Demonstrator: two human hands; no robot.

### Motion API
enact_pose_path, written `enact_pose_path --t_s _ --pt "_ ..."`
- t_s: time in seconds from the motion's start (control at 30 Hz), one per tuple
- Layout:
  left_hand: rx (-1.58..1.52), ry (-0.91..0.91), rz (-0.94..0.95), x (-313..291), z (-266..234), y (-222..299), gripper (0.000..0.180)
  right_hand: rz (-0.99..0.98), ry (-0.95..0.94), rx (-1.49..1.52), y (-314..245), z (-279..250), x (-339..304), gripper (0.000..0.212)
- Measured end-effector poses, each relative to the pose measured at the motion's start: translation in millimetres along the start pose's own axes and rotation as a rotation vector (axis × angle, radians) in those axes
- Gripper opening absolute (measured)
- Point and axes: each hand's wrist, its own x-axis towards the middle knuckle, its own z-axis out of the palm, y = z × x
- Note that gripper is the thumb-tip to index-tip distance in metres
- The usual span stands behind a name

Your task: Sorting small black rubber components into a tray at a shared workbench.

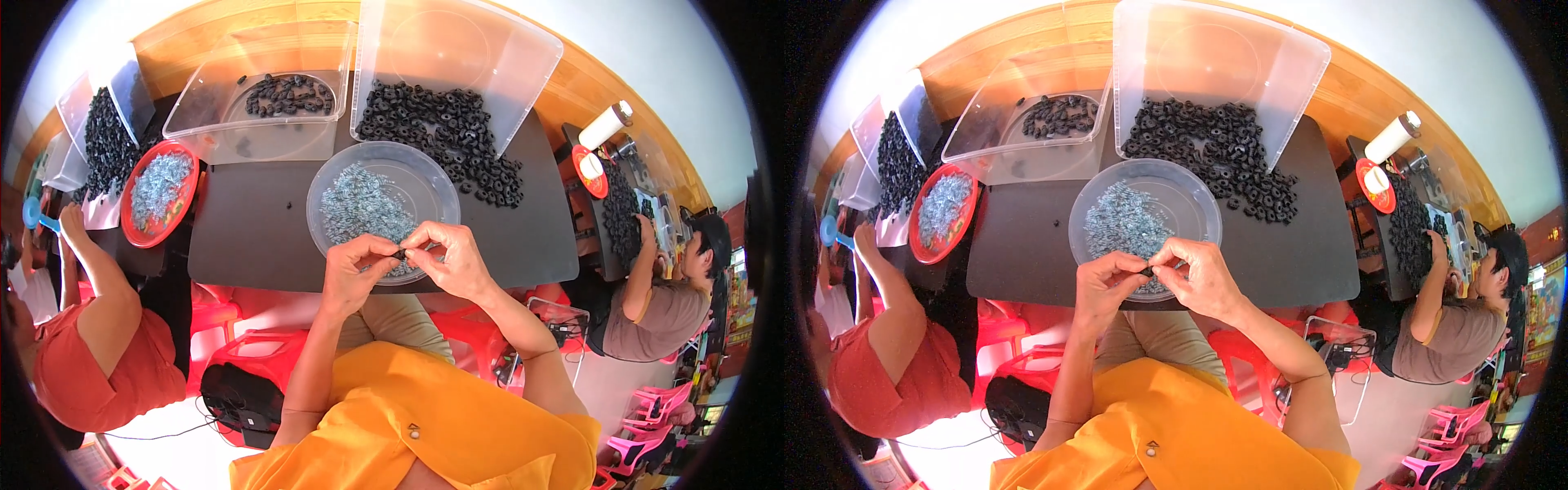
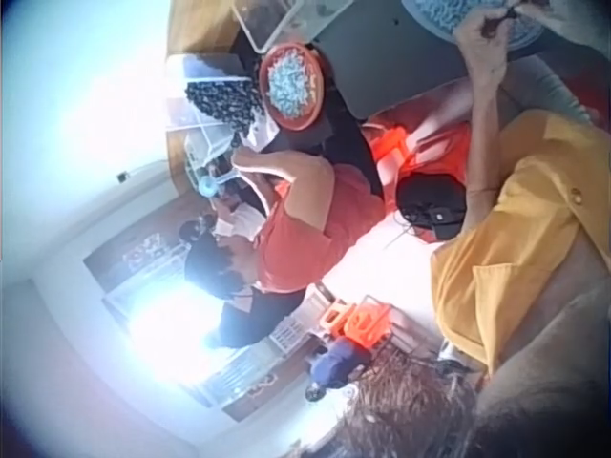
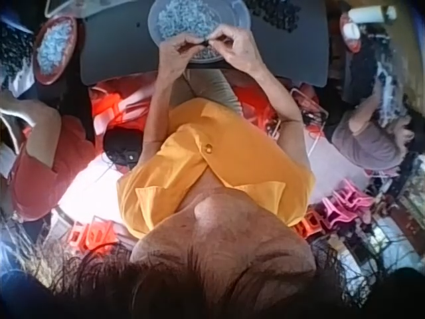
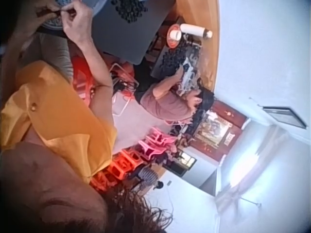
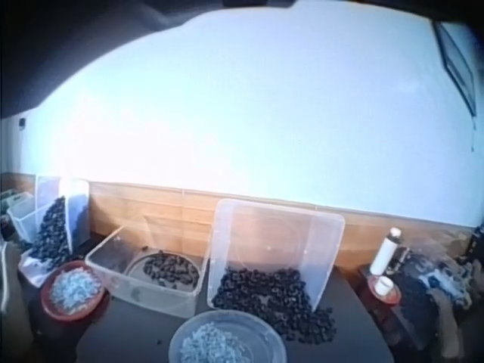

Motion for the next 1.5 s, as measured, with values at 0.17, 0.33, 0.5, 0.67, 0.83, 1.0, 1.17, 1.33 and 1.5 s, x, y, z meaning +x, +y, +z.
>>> enact_pose_path --t_s 0.17,0.33,0.5,0.67,0.83,1.0,1.17,1.33,1.5 --pt "-0.005 0.003 -0.025 1.9 1.9 -0.6 0.014 -0.153 0.082 -0.137 5.2 7.8 -3.7 0.006" --pt "0.089 0.023 -0.026 3.6 1.5 -6.7 0.012 -0.361 0.117 -0.423 14.6 12.9 -1.6 0.009" --pt "0.272 0.118 -0.011 8.3 7.4 -8.6 0.011 -0.412 0.122 -0.482 14.6 13.7 3.4 0.013" --pt "0.309 0.176 -0.043 15.1 16.8 -10.7 0.010 -0.448 0.158 -0.617 24.8 15.8 5.0 0.017" --pt "0.248 0.242 -0.071 16.1 18.8 -11.0 0.008 -0.478 0.155 -0.733 18.0 20.7 3.2 0.032" --pt "0.258 0.257 -0.109 16.3 20.0 -8.2 0.004 -0.574 0.073 -0.834 29.9 18.6 7.3 0.052" --pt "0.186 0.277 -0.149 19.9 16.9 -17.6 0.003 -0.564 0.015 -0.893 26.1 15.7 9.3 0.053" --pt "-0.010 0.295 -0.160 22.7 15.2 -17.1 0.005 -0.585 -0.001 -0.963 22.5 18.1 14.1 0.049" --pt "0.051 0.167 -0.153 29.3 1.2 -18.0 0.007 -0.642 0.000 -1.033 24.6 20.6 16.1 0.047"
